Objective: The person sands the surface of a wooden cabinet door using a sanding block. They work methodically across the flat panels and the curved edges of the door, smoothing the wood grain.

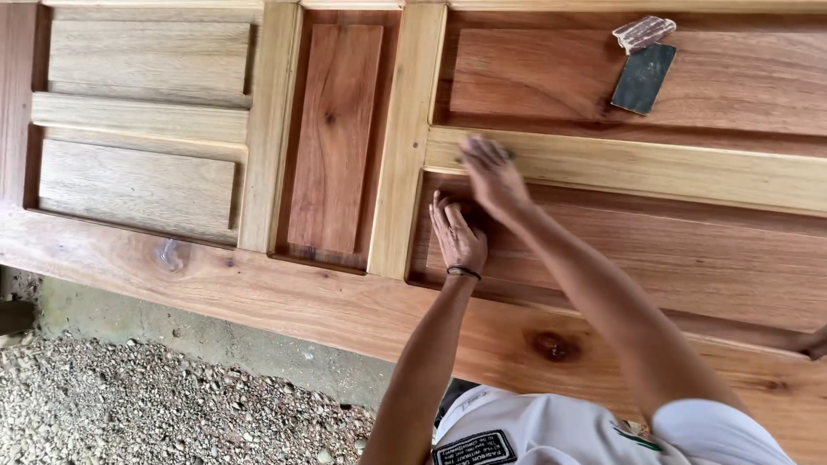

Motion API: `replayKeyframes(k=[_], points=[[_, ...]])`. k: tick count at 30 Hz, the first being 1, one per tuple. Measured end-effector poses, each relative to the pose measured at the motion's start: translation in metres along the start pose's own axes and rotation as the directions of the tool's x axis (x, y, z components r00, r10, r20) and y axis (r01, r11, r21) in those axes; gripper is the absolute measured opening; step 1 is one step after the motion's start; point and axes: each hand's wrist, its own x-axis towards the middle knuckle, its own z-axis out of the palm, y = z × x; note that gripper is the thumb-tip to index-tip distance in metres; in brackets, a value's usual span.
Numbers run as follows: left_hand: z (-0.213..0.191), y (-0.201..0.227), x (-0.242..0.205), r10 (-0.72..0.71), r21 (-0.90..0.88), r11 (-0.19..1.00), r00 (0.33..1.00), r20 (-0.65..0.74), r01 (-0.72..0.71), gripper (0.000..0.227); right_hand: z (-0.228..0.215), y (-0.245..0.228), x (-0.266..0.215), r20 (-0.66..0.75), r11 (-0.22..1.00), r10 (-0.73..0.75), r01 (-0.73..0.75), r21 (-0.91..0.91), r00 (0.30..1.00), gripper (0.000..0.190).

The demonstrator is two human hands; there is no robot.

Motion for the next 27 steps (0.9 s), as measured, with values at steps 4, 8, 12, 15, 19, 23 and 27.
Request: replayKeyframes(k=[4, 8, 12, 15, 19, 23, 27], points=[[0.004, -0.001, 0.001, -0.039, -0.006, 0.999, 0.999, 0.022, 0.039, 0.032, 0.026, -0.015, 0.029, 0.082, 0.998, -0.026, 0.021, 0.058, 0.996, 0.031], [0.010, -0.011, -0.003, 0.042, -0.006, 0.999, 0.999, 0.005, -0.042, 0.028, -0.037, 0.013, 0.004, 0.096, 0.996, 0.033, -0.040, 0.076, 0.995, 0.020], [0.010, -0.005, -0.001, 0.063, -0.033, 0.997, 0.997, -0.038, -0.064, 0.020, -0.124, 0.079, -0.054, 0.059, 0.988, 0.144, -0.147, 0.052, 0.988, 0.027], [0.012, -0.004, -0.001, 0.066, 0.040, 0.997, 0.998, -0.026, -0.065, 0.010, -0.135, 0.081, -0.067, 0.113, 0.953, 0.259, -0.235, -0.192, 0.959, 0.035], [0.020, -0.011, -0.001, 0.047, 0.130, 0.990, 0.999, -0.007, -0.046, 0.009, -0.075, 0.031, -0.038, 0.060, 0.959, 0.243, -0.231, -0.164, 0.968, 0.030], [0.033, -0.024, -0.004, 0.063, 0.205, 0.978, 0.995, -0.078, -0.046, 0.016, -0.067, 0.023, -0.029, 0.075, 0.968, 0.219, -0.207, -0.141, 0.973, 0.025], [0.025, -0.011, -0.002, 0.098, 0.175, 0.981, 0.993, -0.067, -0.085, 0.016, -0.125, 0.078, -0.075, 0.031, 0.956, 0.238, -0.228, -0.187, 0.971, 0.027]])
